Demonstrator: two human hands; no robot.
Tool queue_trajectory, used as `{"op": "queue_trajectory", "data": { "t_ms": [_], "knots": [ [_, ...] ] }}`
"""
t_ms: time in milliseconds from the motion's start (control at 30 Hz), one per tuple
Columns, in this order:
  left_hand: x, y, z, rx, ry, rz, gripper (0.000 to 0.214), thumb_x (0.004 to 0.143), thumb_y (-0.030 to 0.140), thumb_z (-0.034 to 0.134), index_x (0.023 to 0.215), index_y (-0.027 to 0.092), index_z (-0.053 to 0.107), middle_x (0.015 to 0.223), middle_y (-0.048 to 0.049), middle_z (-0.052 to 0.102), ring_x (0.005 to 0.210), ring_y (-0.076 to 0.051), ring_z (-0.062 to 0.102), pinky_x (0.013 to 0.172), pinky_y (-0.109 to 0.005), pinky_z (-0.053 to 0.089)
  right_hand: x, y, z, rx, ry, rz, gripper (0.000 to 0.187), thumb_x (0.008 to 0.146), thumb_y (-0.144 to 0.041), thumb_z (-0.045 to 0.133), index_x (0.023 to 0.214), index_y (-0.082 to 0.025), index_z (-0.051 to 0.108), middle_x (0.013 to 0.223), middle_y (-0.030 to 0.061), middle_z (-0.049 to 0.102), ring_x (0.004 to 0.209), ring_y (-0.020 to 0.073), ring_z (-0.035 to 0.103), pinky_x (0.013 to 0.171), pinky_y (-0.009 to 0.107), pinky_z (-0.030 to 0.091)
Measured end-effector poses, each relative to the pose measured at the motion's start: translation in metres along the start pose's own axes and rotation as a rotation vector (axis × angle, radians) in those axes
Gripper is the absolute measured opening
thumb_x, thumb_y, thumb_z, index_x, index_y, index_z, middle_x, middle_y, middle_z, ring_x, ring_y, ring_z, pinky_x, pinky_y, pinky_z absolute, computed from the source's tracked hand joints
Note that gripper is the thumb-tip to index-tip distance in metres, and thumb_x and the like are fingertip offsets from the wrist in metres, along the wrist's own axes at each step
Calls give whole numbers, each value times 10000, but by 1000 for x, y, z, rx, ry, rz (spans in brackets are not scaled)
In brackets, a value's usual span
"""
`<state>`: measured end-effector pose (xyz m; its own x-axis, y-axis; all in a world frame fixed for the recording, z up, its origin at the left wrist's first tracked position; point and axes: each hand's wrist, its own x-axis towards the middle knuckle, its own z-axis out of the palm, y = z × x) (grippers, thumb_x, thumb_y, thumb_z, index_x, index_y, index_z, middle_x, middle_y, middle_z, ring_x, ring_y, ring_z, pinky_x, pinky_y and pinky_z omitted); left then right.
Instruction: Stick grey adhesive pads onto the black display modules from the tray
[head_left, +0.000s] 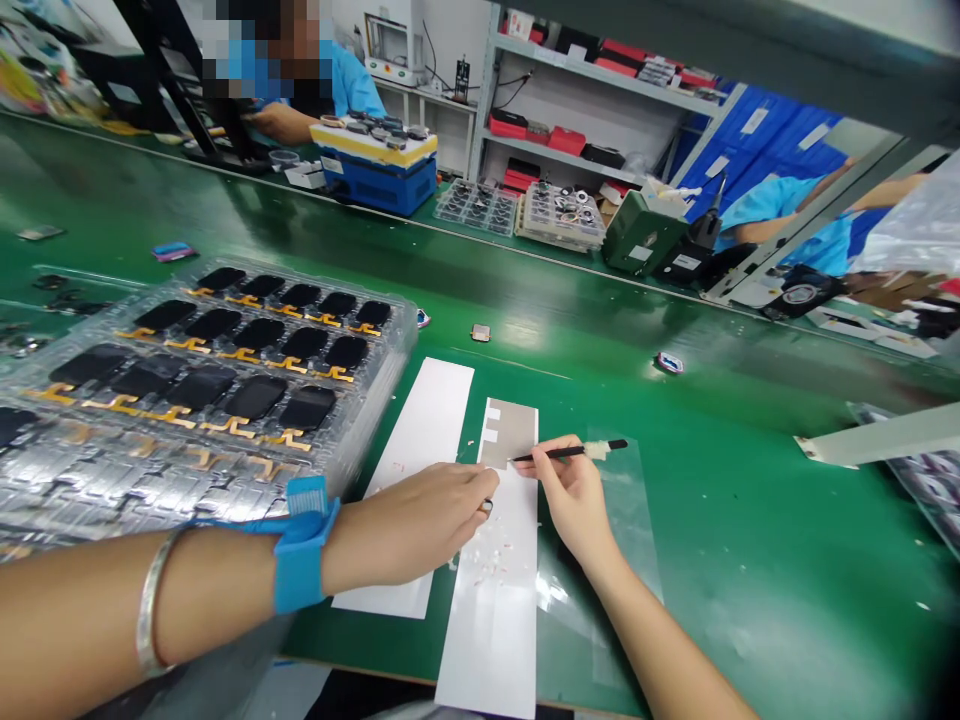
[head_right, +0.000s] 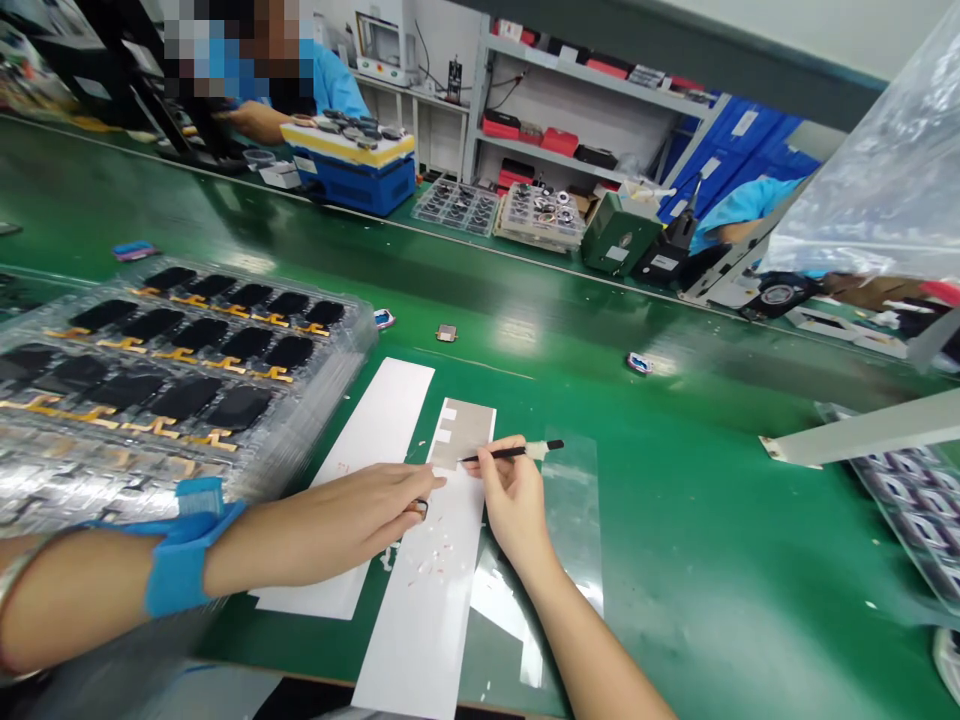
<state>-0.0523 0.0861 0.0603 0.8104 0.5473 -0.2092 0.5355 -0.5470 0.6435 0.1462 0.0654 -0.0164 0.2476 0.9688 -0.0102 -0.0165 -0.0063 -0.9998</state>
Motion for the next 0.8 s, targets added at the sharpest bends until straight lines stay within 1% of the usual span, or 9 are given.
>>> {"op": "queue_trajectory", "data": {
  "t_ms": [100,233,367,467,567,700,800],
  "knots": [
    [1,1,-2,14,-30,-14,141,952,145,361,946,179,498,944,-70,609,891,-238,596,738,-331,441,2,1,4,34,-6,21,373,744,-508,761,803,-192,573,702,2,666,658,180,714,707,327,606],
    [1,2,-1,43,-48,-38,137,966,150,354,925,177,482,942,-74,608,877,-237,593,714,-326,429,2,-2,6,87,6,54,361,741,-477,776,816,-182,582,678,22,703,643,184,726,675,307,613],
    [0,0,1,-9,-25,-75,172,984,194,338,1039,176,500,940,-75,615,896,-253,597,729,-342,424,0,-11,4,156,30,83,350,730,-450,794,819,-176,594,713,27,717,664,187,738,658,290,614],
    [0,0,0,-90,-11,-105,203,993,224,319,1108,187,482,948,-70,621,899,-252,599,740,-350,427,-4,-18,1,202,61,85,338,740,-446,784,833,-189,585,755,15,721,700,179,742,688,289,613],
    [0,2,-2,-138,0,-124,185,998,247,309,1062,200,476,958,-64,616,886,-240,592,722,-338,429,-6,-20,0,210,72,74,320,754,-438,775,832,-198,579,779,11,718,729,175,737,732,309,609],
    [0,4,-5,-79,74,-144,171,1003,271,297,938,212,443,904,-53,587,854,-237,569,701,-336,431,-6,-13,2,172,62,72,326,731,-439,792,805,-199,584,732,4,688,721,184,718,735,331,600],
    [0,2,-4,-51,67,-131,168,1008,262,292,980,212,450,964,-64,593,915,-246,575,749,-357,445,-5,-6,4,145,44,81,349,714,-471,790,786,-209,571,723,6,678,702,190,703,717,339,593]
  ]
}}
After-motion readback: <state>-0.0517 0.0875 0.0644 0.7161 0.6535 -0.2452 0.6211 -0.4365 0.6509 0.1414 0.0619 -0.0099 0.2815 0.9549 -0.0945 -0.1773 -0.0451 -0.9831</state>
